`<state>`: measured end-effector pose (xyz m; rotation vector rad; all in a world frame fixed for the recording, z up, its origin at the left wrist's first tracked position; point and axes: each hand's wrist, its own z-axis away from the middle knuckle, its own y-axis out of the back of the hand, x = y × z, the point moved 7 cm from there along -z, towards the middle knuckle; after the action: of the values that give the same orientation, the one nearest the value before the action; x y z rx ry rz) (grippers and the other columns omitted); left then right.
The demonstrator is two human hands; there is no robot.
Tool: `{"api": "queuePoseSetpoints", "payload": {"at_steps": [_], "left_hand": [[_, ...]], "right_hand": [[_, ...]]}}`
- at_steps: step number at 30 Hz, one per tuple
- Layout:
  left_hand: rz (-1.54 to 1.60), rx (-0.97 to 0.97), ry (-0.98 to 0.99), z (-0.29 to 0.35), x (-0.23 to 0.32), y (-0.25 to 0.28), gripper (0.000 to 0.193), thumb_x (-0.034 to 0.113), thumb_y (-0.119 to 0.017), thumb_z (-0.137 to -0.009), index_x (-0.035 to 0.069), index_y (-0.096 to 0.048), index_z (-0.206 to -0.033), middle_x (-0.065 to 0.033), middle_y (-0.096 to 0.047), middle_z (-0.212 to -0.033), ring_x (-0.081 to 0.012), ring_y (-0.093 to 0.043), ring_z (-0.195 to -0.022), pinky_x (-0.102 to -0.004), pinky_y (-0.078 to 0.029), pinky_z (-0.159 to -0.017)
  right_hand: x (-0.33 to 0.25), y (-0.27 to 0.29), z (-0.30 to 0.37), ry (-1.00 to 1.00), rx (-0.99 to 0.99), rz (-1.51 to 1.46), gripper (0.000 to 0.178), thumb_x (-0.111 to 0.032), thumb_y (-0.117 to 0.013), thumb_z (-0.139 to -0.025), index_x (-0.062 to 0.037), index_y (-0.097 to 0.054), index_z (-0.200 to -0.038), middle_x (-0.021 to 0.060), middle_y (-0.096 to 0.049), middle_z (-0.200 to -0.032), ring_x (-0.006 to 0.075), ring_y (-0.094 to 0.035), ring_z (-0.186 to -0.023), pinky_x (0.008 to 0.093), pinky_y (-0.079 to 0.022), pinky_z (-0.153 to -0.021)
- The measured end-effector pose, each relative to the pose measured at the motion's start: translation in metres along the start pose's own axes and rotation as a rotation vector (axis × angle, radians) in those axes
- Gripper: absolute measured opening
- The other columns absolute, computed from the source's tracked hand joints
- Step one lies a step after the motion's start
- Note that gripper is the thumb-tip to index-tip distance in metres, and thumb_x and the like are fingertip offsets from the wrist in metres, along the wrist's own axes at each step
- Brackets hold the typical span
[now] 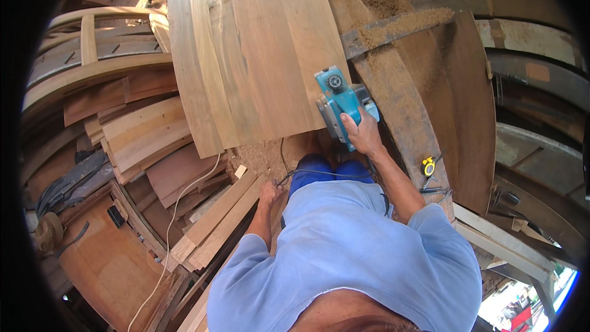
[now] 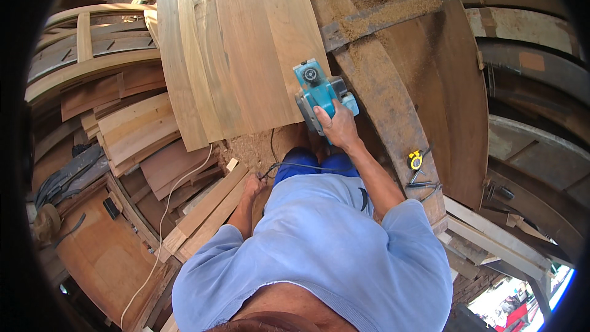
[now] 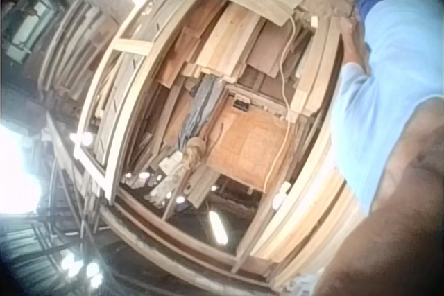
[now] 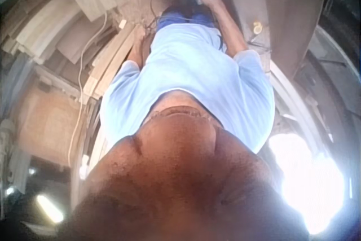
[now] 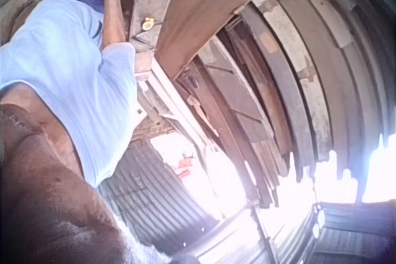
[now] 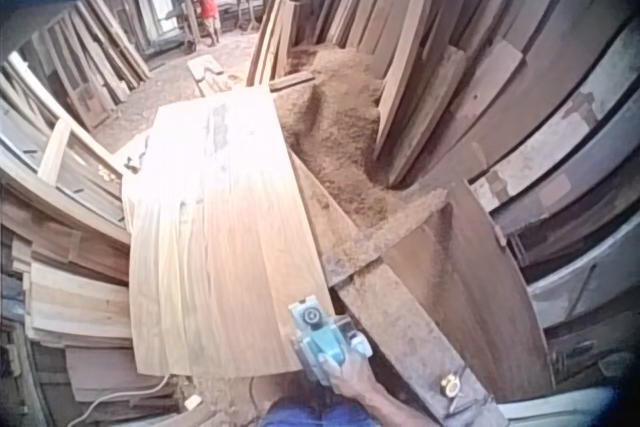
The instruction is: The person sands a large curved wooden board using an electric planer, checking the surface by hand and later using a hammer and small tool to adjust a nail on the wood.
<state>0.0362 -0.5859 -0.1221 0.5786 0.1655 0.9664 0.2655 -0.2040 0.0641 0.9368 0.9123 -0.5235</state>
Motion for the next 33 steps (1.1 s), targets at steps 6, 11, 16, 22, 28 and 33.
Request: {"api": "queuePoseSetpoints", "payload": {"at_steps": [6, 11, 16, 22, 28, 33], "left_hand": [[0.008, -0.003, 0.039, 0.0, 0.001, 0.002, 0.032, 0.032, -0.065, -0.086, 0.009, -0.074, -0.106, -0.0213, -0.074, -0.106, -0.0386, -0.07, -0.107, -0.0486, -0.054, -0.092], [0.02, 0.031, 0.01, -0.003, 0.002, 0.002, 0.036, 0.04, -0.072, -0.09, 0.006, -0.07, -0.102, -0.0229, -0.073, -0.103, -0.0398, -0.069, -0.102, -0.0483, -0.053, -0.087], [0.024, 0.038, 0.003, -0.004, -0.001, 0.001, 0.034, 0.038, -0.072, -0.089, 0.007, -0.07, -0.102, -0.0227, -0.073, -0.104, -0.0402, -0.069, -0.104, -0.0482, -0.053, -0.089], [0.02, 0.02, 0.012, -0.001, 0.01, 0.005, 0.033, 0.037, -0.07, -0.089, 0.007, -0.072, -0.101, -0.0234, -0.073, -0.104, -0.0403, -0.069, -0.103, -0.049, -0.054, -0.089], [0.022, 0.013, 0.013, -0.003, 0.009, 0.004, 0.032, 0.036, -0.069, -0.089, 0.007, -0.073, -0.102, -0.0234, -0.074, -0.101, -0.0399, -0.07, -0.101, -0.0491, -0.054, -0.088], [0.03, 0.039, 0.015, -0.004, 0.005, 0.002, 0.033, 0.037, -0.068, -0.089, 0.006, -0.073, -0.101, -0.0233, -0.074, -0.101, -0.0407, -0.07, -0.1, -0.0491, -0.054, -0.087]], "right_hand": [[-0.007, 0.0, -0.016, 0.031, 0.026, -0.011, 0.066, -0.06, -0.06, -0.096, 0.0059, -0.065, -0.099, 0.0311, -0.068, -0.086, 0.0508, -0.067, -0.085, 0.0537, -0.052, -0.075], [-0.005, -0.002, -0.028, 0.033, 0.023, 0.02, 0.068, -0.062, -0.06, -0.096, 0.0057, -0.066, -0.098, 0.0306, -0.068, -0.085, 0.0504, -0.067, -0.084, 0.0533, -0.052, -0.075], [-0.014, -0.002, -0.04, 0.018, 0.012, -0.017, 0.068, -0.062, -0.061, -0.096, 0.0067, -0.066, -0.097, 0.0306, -0.069, -0.085, 0.0501, -0.067, -0.084, 0.0531, -0.052, -0.075], [-0.016, 0.0, -0.057, 0.028, 0.02, -0.002, 0.069, -0.062, -0.06, -0.095, 0.0069, -0.066, -0.096, 0.0303, -0.069, -0.085, 0.0495, -0.068, -0.085, 0.0527, -0.052, -0.076], [-0.018, -0.003, -0.071, 0.02, 0.01, -0.022, 0.07, -0.063, -0.06, -0.095, 0.0065, -0.066, -0.094, 0.0305, -0.068, -0.085, 0.0494, -0.067, -0.086, 0.0533, -0.051, -0.077], [-0.017, -0.007, -0.084, 0.017, 0.024, -0.049, 0.071, -0.065, -0.059, -0.095, 0.0061, -0.067, -0.094, 0.0304, -0.068, -0.085, 0.0495, -0.067, -0.087, 0.053, -0.051, -0.078]]}}
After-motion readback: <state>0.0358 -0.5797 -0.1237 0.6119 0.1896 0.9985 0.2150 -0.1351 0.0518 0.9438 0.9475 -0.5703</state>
